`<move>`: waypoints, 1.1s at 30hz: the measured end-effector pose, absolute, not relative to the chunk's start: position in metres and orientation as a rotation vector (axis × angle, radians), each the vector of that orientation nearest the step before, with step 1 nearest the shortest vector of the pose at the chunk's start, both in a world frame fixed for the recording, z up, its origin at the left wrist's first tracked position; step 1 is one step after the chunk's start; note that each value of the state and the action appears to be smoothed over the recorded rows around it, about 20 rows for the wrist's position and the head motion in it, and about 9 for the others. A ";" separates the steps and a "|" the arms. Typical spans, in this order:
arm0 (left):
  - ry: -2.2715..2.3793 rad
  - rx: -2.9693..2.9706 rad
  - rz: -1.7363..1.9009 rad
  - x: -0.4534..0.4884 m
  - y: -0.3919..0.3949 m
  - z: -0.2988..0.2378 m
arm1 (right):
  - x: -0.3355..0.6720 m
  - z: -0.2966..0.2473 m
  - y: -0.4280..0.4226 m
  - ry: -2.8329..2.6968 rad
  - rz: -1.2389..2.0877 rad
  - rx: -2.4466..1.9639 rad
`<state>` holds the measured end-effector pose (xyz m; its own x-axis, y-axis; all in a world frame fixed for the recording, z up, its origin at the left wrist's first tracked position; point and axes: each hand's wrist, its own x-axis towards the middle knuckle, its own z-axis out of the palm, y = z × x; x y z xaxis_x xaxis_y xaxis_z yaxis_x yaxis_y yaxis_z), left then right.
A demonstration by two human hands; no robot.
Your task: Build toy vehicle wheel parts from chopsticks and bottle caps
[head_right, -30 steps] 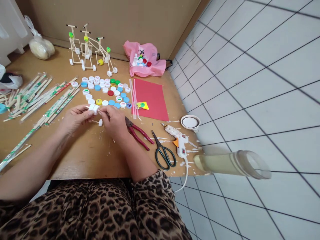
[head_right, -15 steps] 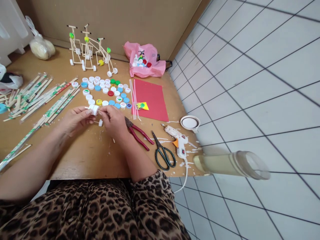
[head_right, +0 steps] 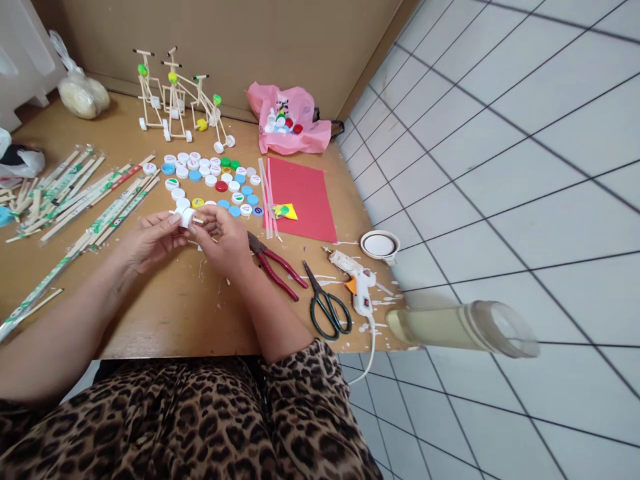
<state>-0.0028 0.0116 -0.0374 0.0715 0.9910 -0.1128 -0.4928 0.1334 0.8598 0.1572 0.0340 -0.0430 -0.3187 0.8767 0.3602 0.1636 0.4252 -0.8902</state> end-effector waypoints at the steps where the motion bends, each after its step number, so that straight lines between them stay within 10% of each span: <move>1: 0.849 0.765 1.294 -0.002 0.011 -0.037 | 0.158 -0.043 0.034 -1.768 0.966 -0.909; 14: 0.914 0.819 1.410 -0.004 0.013 -0.036 | 0.165 -0.034 0.035 -1.959 0.632 -0.872; 33: 1.072 1.234 1.757 0.006 -0.001 -0.023 | 0.156 -0.056 0.041 -1.664 1.195 -0.790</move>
<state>0.0058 -0.0008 -0.0233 -0.2776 0.8937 0.3525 -0.0954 -0.3908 0.9155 0.1564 0.0405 -0.0563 -0.3796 0.8736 0.3045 -0.0094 0.3255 -0.9455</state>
